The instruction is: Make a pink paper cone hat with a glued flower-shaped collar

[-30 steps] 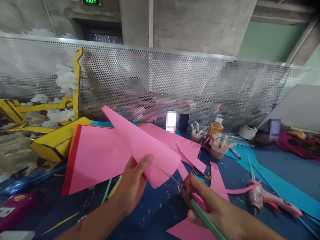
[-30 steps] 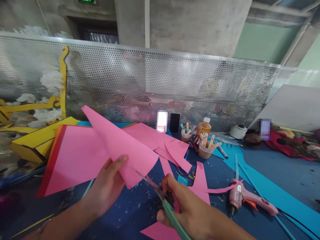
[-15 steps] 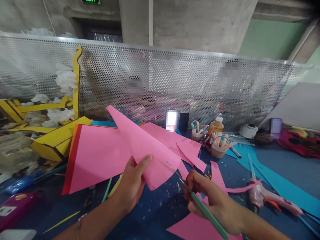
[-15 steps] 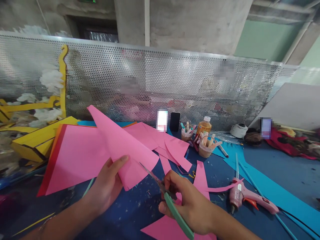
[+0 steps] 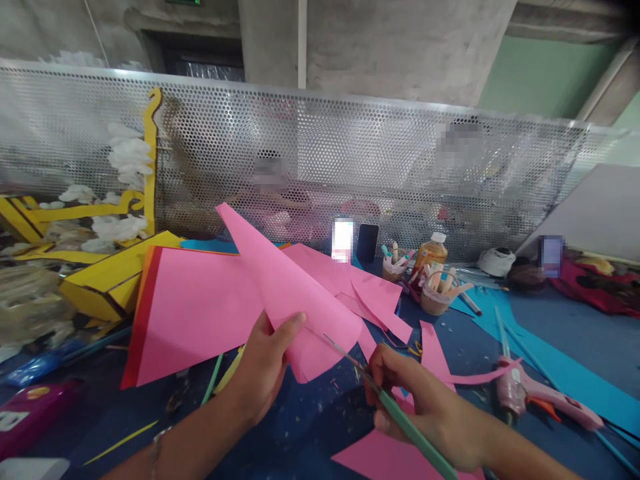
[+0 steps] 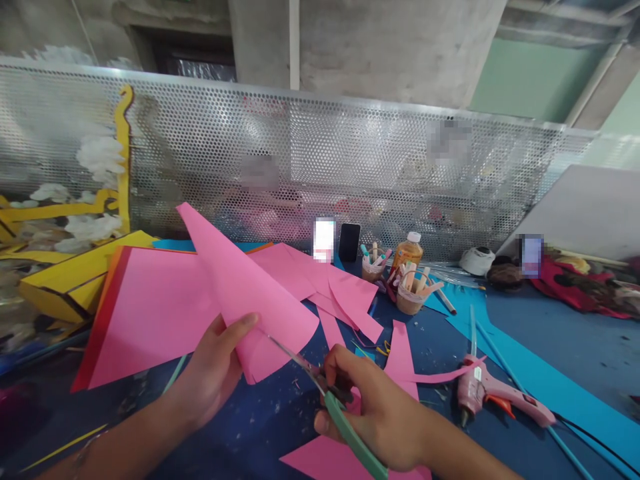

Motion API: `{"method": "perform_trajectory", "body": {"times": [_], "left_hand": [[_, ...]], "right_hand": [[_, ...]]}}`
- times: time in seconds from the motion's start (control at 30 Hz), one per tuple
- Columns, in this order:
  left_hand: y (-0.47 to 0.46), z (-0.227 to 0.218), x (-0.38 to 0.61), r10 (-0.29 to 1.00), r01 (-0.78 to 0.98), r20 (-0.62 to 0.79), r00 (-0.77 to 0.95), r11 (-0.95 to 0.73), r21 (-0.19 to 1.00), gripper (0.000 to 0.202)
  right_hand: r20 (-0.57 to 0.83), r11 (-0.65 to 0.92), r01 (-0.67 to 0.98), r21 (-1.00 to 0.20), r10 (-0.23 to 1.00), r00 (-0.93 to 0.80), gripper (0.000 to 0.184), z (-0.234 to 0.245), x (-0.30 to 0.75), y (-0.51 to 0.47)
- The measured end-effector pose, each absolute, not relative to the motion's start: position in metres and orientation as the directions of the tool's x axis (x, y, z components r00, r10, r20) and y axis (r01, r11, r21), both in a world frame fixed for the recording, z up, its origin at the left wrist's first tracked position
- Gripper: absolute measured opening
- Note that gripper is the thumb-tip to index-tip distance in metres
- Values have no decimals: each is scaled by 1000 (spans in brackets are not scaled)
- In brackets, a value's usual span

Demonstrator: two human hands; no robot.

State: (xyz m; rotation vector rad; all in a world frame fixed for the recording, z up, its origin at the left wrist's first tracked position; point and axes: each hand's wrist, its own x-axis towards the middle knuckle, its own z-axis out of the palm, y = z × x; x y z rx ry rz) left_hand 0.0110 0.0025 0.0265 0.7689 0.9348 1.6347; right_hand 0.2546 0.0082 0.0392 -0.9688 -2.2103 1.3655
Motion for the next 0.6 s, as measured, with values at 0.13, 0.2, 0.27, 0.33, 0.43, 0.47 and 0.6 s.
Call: {"method": "perform_trajectory", "body": {"times": [0.13,0.2,0.27,0.33,0.43,0.47,0.6], "left_hand": [[3,27,10,970,-467,27,-242,-141,873,46],[3,27,10,971,-475,27,-238,-141,868,47],[3,27,10,971,-480,24,-236,-138,866,47],[3,27,10,971,-477,25,-239,-140,868,48],[4,28,10,971,-466,31,-238,-142,873,49],[4,28,10,972,-461,32,-233,-139,876,48],[3,28,10,975,-449,46,-217,-141,883,46]], "right_hand": [[-50,284,363,-887,723,-689,27,41,253,8],[-71,250,371,-894,739,-670,28,41,252,7],[-89,214,370,-904,753,-652,30,41,251,7],[-89,200,362,-911,760,-644,31,41,250,7],[-87,202,367,-908,766,-637,35,39,250,8],[-91,203,377,-904,769,-633,36,39,250,8],[-108,205,404,-891,771,-628,39,38,250,10]]}}
